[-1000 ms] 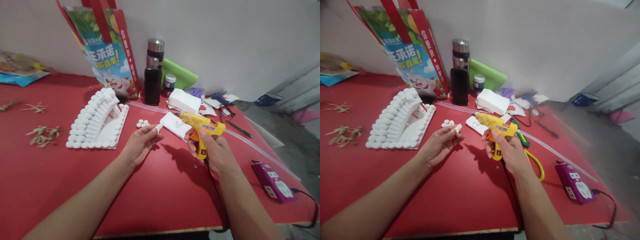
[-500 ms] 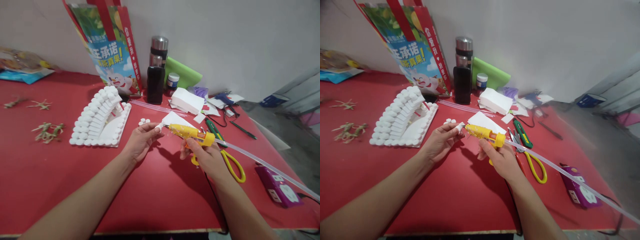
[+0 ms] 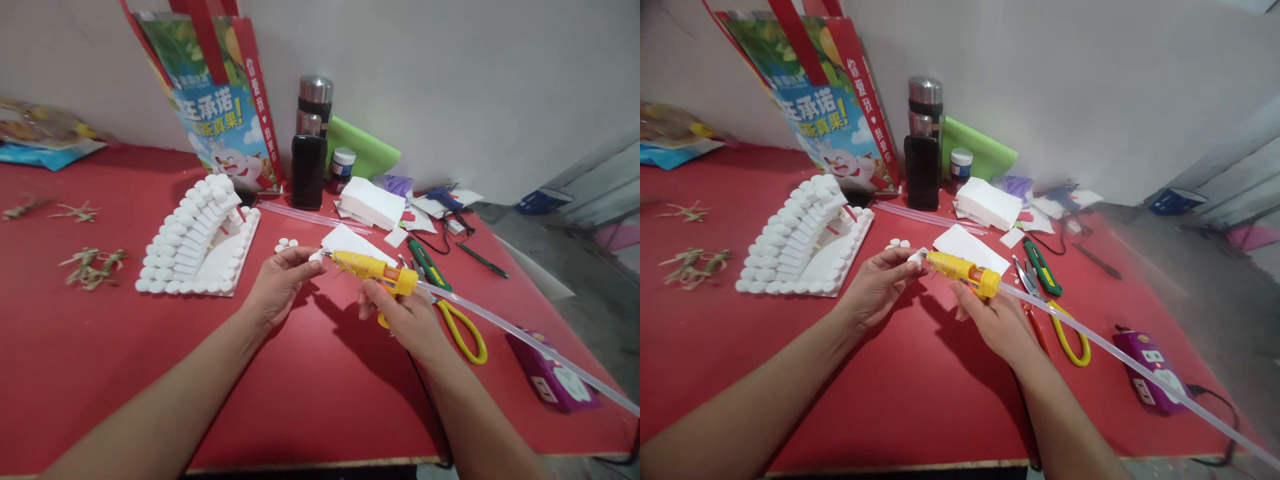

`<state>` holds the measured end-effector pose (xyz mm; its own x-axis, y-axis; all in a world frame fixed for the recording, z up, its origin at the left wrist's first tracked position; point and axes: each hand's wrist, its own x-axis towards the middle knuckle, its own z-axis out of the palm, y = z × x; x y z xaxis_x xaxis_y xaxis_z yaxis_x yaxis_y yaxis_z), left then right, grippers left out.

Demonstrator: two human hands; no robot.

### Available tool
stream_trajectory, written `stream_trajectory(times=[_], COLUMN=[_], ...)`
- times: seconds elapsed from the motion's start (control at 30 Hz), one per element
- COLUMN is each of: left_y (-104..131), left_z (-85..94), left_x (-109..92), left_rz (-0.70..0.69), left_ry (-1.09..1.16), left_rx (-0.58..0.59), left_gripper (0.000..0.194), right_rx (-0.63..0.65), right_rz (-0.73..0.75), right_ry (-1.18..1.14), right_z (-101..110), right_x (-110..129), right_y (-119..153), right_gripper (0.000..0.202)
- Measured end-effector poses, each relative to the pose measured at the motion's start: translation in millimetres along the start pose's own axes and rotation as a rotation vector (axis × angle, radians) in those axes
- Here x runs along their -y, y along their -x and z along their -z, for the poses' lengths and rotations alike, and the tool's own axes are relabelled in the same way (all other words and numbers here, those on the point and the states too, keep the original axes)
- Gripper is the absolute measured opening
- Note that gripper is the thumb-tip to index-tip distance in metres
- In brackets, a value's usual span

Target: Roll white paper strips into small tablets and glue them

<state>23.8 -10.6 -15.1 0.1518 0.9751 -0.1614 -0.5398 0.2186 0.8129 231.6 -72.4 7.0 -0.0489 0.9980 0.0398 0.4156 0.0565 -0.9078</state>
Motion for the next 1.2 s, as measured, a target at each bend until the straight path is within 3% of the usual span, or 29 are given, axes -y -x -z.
stream_trajectory(times=[0.4,0.87,1.03,1.2], left_y=[2,2,1,1], left_z=[-0.8,-3.0,-2.0,-1.2], left_x=[-2,-4,-2,-1], left_rz=[0.017,0.065,0.059,0.052], left_ry=[0.02,0.046,0.038,0.043], left_rx=[0.027,0.044,0.05,0.05], left_gripper=[0.027,0.029,0.026,0.025], right_rx=[0.001,-0.014,-0.009,-0.027], right_rz=[0.055,0.0,0.067,0.035], right_ry=[0.106,0.125,0.158,0.162], right_z=[2,4,1,2], right_x=[4,11,7,2], right_y=[1,3,3,2], right_gripper=[0.051,0.055,0.057,0.059])
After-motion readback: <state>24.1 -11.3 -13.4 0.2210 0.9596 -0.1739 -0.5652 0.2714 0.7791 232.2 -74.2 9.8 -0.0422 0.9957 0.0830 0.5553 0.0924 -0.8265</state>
